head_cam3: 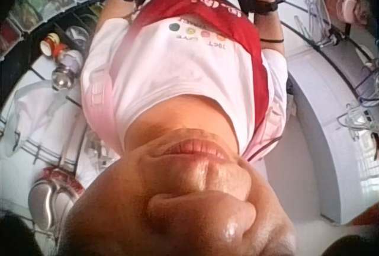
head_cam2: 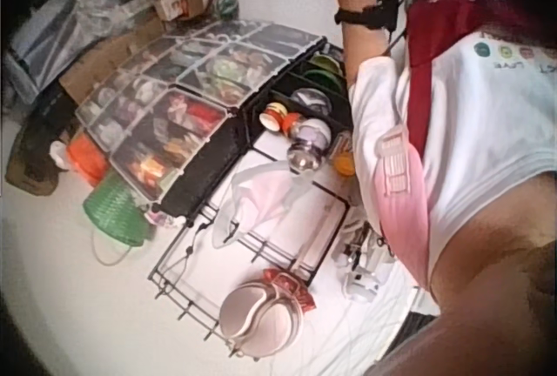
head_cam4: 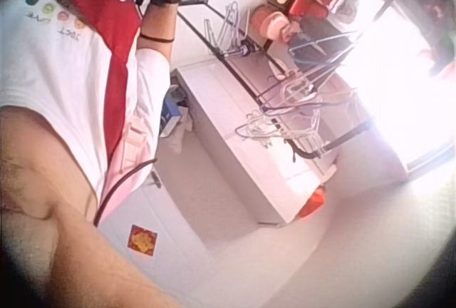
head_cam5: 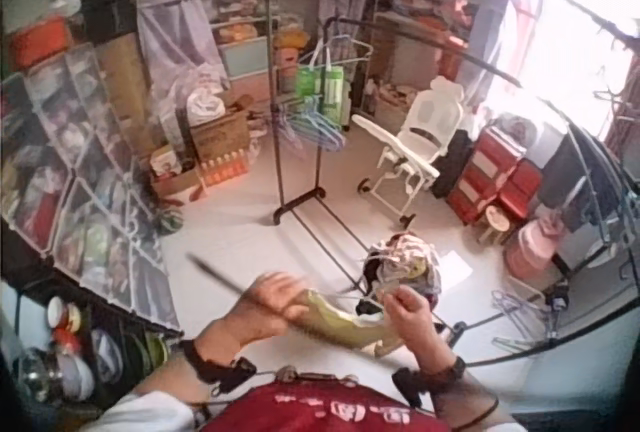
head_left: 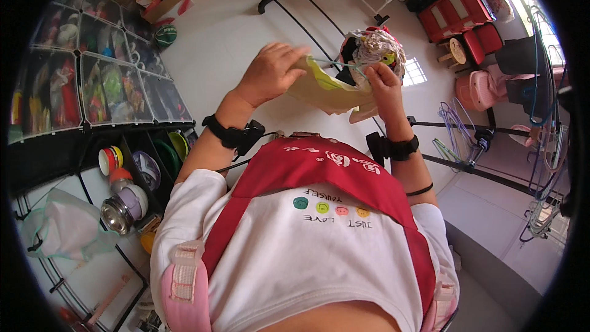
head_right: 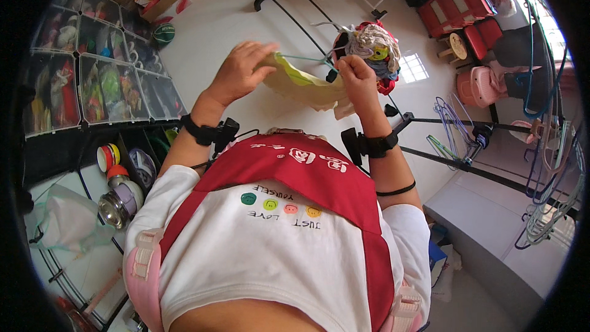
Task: The person removes several small garments from a top-loading washing machine, carries them to a drying rack, and hangs them on hangers. The person also briefly handles a pink baby bottle and places it on a counter.
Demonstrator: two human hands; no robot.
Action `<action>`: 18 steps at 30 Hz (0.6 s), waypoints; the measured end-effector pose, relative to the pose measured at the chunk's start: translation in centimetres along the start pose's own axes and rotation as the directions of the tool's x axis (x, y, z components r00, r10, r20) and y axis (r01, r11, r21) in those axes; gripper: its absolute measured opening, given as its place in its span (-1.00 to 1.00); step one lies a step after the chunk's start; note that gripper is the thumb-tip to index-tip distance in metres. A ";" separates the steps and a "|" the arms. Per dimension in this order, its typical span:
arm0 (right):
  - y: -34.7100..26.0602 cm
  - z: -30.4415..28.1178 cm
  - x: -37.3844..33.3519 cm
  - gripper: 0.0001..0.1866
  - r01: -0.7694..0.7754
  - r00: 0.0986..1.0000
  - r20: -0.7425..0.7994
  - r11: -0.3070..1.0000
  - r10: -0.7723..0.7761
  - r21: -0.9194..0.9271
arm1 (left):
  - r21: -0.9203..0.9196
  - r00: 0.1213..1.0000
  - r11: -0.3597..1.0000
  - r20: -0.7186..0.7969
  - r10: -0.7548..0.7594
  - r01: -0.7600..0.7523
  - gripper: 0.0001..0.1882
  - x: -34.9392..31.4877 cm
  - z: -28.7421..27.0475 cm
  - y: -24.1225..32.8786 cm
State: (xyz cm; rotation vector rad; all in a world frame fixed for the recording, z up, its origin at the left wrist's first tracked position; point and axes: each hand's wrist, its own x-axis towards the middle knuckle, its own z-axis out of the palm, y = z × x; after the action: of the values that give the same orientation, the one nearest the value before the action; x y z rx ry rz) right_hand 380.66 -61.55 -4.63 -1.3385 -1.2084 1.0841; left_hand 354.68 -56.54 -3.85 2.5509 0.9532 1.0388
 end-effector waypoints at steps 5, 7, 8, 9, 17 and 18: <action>-1.3 -1.7 0.4 -0.80 0.123 0.991 0.085 0.969 -0.107 -0.214 | -0.164 0.988 0.975 -0.018 -0.155 0.150 -0.87 0.6 0.7 -0.3; -1.5 -3.5 0.5 -0.66 0.105 0.991 0.099 0.984 -0.092 -0.141 | -0.207 0.983 0.966 -0.062 -0.171 0.155 -0.88 0.1 0.6 -0.9; -1.4 -4.3 0.2 -0.59 0.086 0.994 0.079 0.993 -0.080 -0.077 | -0.237 0.974 0.952 -0.068 -0.216 0.194 -0.88 -0.1 0.4 -1.3; -1.1 -4.9 0.0 -0.57 -0.009 0.995 0.098 0.998 0.015 -0.061 | -0.268 0.963 0.935 -0.073 -0.261 0.233 -0.87 -0.3 0.4 -1.5; 2.5 -6.6 -2.9 -0.86 -0.079 0.997 -0.005 0.992 0.079 -0.098 | -0.313 0.937 0.899 -0.069 -0.344 0.307 -0.88 -1.3 -0.2 -3.1; 2.4 -7.2 -2.6 -0.86 -0.040 0.999 -0.030 0.994 0.038 -0.105 | -0.316 0.937 0.900 -0.079 -0.342 0.302 -0.88 -1.4 -0.4 -3.3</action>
State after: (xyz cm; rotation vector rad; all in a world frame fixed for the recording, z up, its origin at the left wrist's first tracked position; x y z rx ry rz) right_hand 387.79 -64.87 -6.22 -1.4588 -1.2384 1.0378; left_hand 352.03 -54.97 -5.74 2.0158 1.1101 1.1596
